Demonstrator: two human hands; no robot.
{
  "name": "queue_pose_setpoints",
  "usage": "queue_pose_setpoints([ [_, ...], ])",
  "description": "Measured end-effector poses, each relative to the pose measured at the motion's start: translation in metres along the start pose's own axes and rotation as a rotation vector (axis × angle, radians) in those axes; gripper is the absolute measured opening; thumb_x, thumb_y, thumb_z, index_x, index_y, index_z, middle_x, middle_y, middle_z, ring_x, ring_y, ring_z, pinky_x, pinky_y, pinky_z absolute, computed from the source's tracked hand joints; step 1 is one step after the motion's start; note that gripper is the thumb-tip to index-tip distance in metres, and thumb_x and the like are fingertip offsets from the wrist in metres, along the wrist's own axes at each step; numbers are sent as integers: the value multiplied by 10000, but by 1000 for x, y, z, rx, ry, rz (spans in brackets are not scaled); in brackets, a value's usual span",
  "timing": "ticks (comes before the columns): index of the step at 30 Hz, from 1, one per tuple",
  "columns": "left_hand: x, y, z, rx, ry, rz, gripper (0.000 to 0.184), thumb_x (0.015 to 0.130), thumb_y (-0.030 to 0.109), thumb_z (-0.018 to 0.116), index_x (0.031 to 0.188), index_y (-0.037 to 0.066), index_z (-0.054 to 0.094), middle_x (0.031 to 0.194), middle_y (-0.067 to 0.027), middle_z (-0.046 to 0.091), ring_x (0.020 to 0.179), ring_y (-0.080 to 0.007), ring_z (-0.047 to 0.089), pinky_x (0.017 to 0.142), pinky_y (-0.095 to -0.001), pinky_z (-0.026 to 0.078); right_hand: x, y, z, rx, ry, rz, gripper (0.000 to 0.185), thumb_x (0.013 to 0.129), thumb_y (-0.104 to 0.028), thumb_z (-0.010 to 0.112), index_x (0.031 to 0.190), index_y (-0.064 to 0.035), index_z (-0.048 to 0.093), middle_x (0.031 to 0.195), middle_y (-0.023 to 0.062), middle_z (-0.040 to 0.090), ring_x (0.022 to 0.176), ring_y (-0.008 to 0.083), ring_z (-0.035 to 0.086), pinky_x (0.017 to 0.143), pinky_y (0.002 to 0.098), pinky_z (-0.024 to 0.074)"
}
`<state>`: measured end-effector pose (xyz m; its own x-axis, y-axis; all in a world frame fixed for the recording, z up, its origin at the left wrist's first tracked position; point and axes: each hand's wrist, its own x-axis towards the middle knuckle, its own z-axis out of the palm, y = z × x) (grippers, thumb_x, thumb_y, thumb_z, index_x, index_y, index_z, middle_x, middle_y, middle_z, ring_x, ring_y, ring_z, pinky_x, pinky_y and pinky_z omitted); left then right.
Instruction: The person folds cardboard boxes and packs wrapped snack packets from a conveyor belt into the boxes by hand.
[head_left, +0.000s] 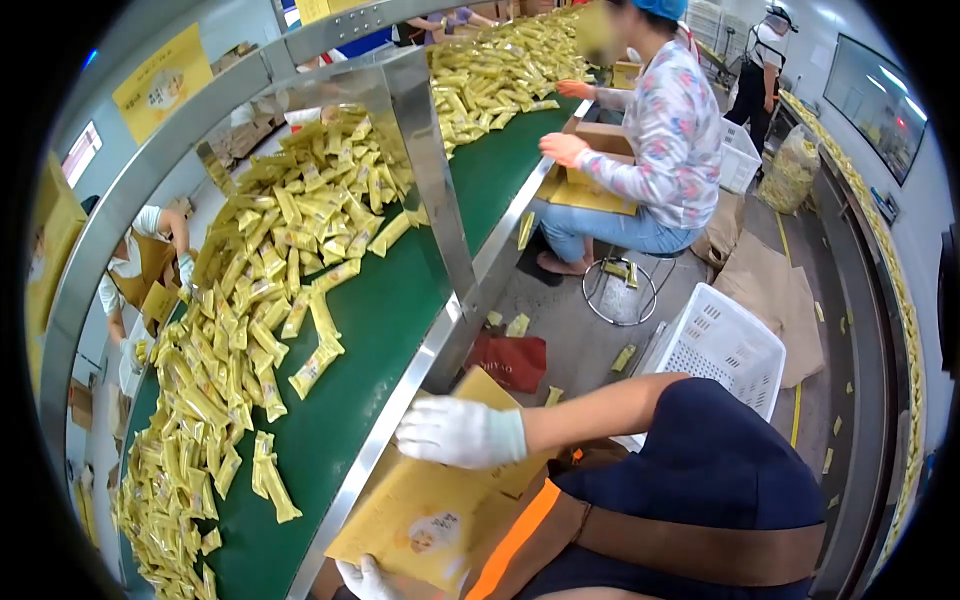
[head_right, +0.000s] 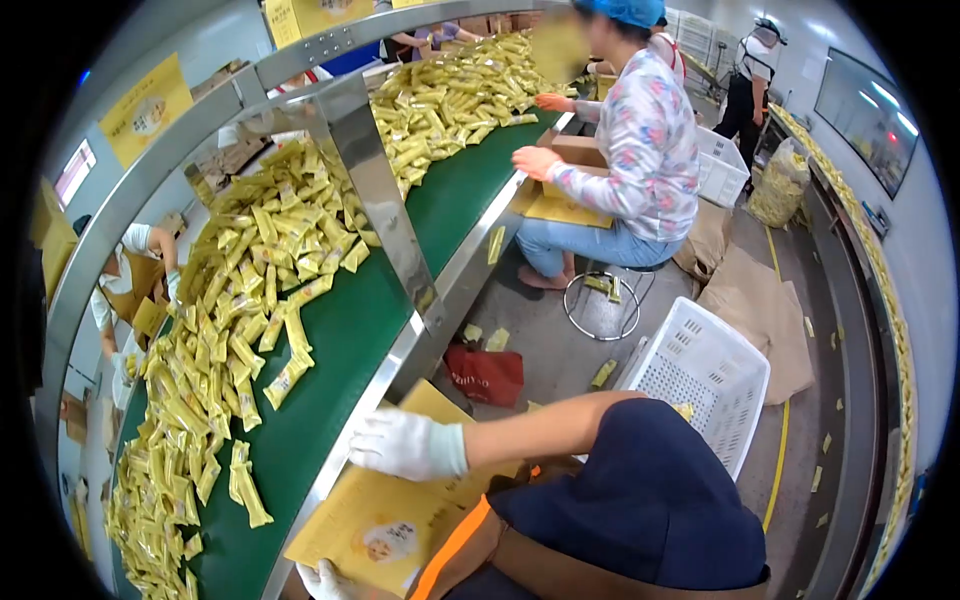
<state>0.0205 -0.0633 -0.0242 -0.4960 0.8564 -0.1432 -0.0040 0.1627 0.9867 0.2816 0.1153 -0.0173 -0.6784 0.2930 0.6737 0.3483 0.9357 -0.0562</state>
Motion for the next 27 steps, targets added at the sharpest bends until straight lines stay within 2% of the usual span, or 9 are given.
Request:
queue_pose_setpoints([
  [8, -1, -29, -2, -118, 35, 12, 649, 897, 111, 606, 1464, -51, 334, 1414, -227, 459, 1256, -295, 460, 1094, -415, 332, 0, -12, -7, -69, -117, 105, 157, 750, -191, 599, 869, -91, 574, 881, 60, 572, 864, 205, 588, 669, 354, 468],
  [13, -5, -28, 2, -214, -10, 63, 648, 948, 284, 620, 1474, 6, 362, 1405, -193, 481, 1246, -297, 467, 1090, -427, 332, 4, -5, 4, 140, -110, 393, 121, 907, -242, 627, 860, -135, 601, 635, 99, 567, 609, 293, 582, 580, 380, 453],
  [17, 36, -46, -38, -814, -270, 191, 658, 968, 400, 563, 1474, 23, 376, 1392, -177, 505, 1263, -303, 464, 1097, -444, 331, 52, -14, 1, 532, 113, 287, 143, 948, -248, 595, 892, -118, 609, 682, 95, 608, 633, 305, 592, 577, 400, 437],
  [18, 44, -51, -52, -962, -327, 215, 665, 973, 429, 549, 1474, 27, 379, 1388, -173, 511, 1267, -305, 464, 1099, -448, 331, 67, -20, -4, 872, 130, 237, 176, 979, -244, 549, 896, -98, 603, 714, 120, 616, 670, 330, 594, 594, 406, 433],
  [20, 54, -60, -69, -1259, -457, 271, 681, 982, 487, 521, 1474, 36, 386, 1382, -165, 523, 1276, -308, 462, 1103, -457, 331, 87, -36, -20, 1292, -153, 4, 222, 1005, -246, 498, 903, -73, 594, 740, 164, 613, 705, 362, 586, 618, 416, 439],
  [22, 15, 43, -3, -777, -180, 469, 737, 989, 609, 376, 1471, 52, 401, 1345, -147, 571, 1269, -321, 495, 1096, -480, 364, 82, -38, -6, 1138, -457, -74, 262, 985, -214, 502, 820, -21, 569, 806, 171, 627, 760, 252, 611, 678, 395, 465],
  [23, 24, 38, -21, -991, -359, 349, 899, 921, 740, 335, 1443, 14, 424, 1328, -189, 579, 1251, -337, 526, 1083, -507, 387, 70, -22, 18, 1059, -551, -231, 246, 949, -223, 540, 827, -12, 573, 801, 145, 642, 744, 284, 604, 680, 406, 474],
  [26, 26, 76, -1, -191, -622, 237, 1045, 845, 829, 352, 1402, -49, 448, 1281, -226, 592, 1188, -325, 576, 1042, -474, 433, 33, -11, 72, 1009, -649, 1, 233, 912, -237, 578, 822, -22, 579, 798, 131, 631, 744, 280, 600, 679, 404, 475],
  [27, 39, 75, -8, -46, -584, 139, 1077, 798, 817, 496, 1344, -111, 480, 1250, -234, 599, 1156, -294, 593, 1011, -428, 461, 25, -13, 88, 993, -675, 75, 230, 899, -242, 591, 821, -26, 581, 797, 127, 627, 745, 279, 599, 679, 404, 475],
])
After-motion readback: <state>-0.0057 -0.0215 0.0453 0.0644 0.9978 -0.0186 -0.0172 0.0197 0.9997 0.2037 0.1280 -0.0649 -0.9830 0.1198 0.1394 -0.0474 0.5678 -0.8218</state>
